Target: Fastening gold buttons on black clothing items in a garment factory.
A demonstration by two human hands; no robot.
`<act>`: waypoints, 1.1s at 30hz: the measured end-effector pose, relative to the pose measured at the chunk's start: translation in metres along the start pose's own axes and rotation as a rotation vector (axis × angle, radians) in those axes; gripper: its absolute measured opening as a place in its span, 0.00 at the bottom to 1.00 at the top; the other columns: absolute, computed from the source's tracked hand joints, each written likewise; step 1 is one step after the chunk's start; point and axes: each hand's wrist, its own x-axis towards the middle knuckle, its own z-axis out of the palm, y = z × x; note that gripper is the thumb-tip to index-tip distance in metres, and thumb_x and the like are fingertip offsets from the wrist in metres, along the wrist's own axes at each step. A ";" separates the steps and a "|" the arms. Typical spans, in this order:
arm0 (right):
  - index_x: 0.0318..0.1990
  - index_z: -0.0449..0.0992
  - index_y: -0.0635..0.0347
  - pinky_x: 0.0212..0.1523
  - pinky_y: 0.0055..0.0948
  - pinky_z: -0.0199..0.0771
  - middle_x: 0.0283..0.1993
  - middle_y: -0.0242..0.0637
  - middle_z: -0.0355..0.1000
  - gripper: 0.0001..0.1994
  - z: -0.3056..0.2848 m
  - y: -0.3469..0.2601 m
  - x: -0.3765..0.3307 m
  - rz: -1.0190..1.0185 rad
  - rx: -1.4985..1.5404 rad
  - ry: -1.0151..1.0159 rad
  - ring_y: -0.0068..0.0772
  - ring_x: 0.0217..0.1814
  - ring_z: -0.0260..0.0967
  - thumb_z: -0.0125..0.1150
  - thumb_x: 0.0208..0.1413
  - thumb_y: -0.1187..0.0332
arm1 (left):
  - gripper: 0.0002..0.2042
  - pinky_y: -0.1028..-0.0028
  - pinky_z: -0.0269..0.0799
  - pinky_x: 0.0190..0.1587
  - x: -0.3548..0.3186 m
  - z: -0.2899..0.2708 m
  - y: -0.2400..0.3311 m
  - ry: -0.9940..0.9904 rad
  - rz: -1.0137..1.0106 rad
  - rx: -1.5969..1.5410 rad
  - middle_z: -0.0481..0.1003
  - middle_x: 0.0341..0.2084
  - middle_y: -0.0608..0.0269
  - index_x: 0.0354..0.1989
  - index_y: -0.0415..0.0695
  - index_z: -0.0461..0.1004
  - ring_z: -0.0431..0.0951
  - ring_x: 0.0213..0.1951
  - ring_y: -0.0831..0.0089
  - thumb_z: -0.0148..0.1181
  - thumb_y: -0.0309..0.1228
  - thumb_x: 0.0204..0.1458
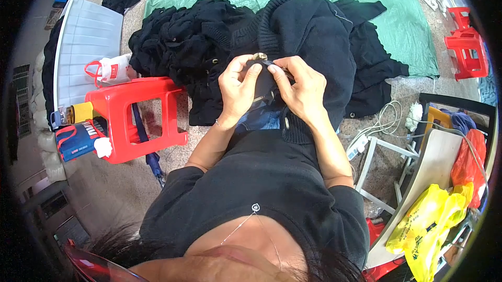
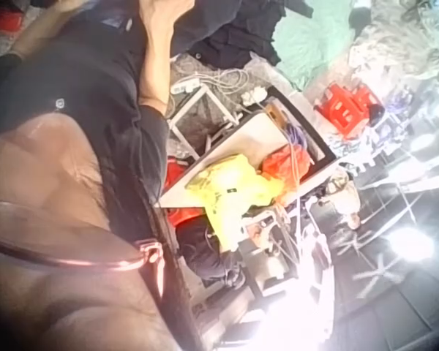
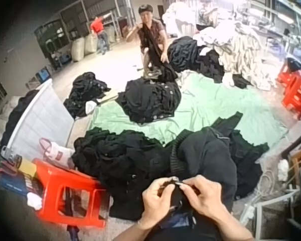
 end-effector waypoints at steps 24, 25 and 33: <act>0.33 0.79 0.59 0.26 0.26 0.72 0.28 0.34 0.76 0.06 0.007 -0.001 -0.002 -0.006 -0.032 0.037 0.30 0.25 0.75 0.70 0.51 0.69 | 0.08 0.80 0.73 0.32 -0.004 0.003 -0.016 0.052 0.087 0.016 0.78 0.29 0.62 0.41 0.36 0.77 0.77 0.28 0.81 0.63 0.24 0.54; 0.33 0.79 0.59 0.26 0.26 0.72 0.28 0.34 0.76 0.06 0.007 0.000 -0.002 -0.017 -0.036 0.044 0.29 0.25 0.75 0.70 0.51 0.70 | 0.08 0.80 0.73 0.32 -0.004 0.003 -0.016 0.052 0.088 0.016 0.78 0.29 0.62 0.41 0.36 0.77 0.77 0.28 0.81 0.63 0.24 0.54; 0.33 0.79 0.59 0.26 0.25 0.72 0.27 0.33 0.75 0.06 0.004 -0.004 -0.002 -0.046 -0.072 0.053 0.29 0.25 0.75 0.70 0.50 0.70 | 0.07 0.79 0.74 0.33 -0.005 0.003 -0.016 0.052 0.049 -0.006 0.79 0.29 0.62 0.40 0.36 0.76 0.78 0.29 0.81 0.63 0.24 0.54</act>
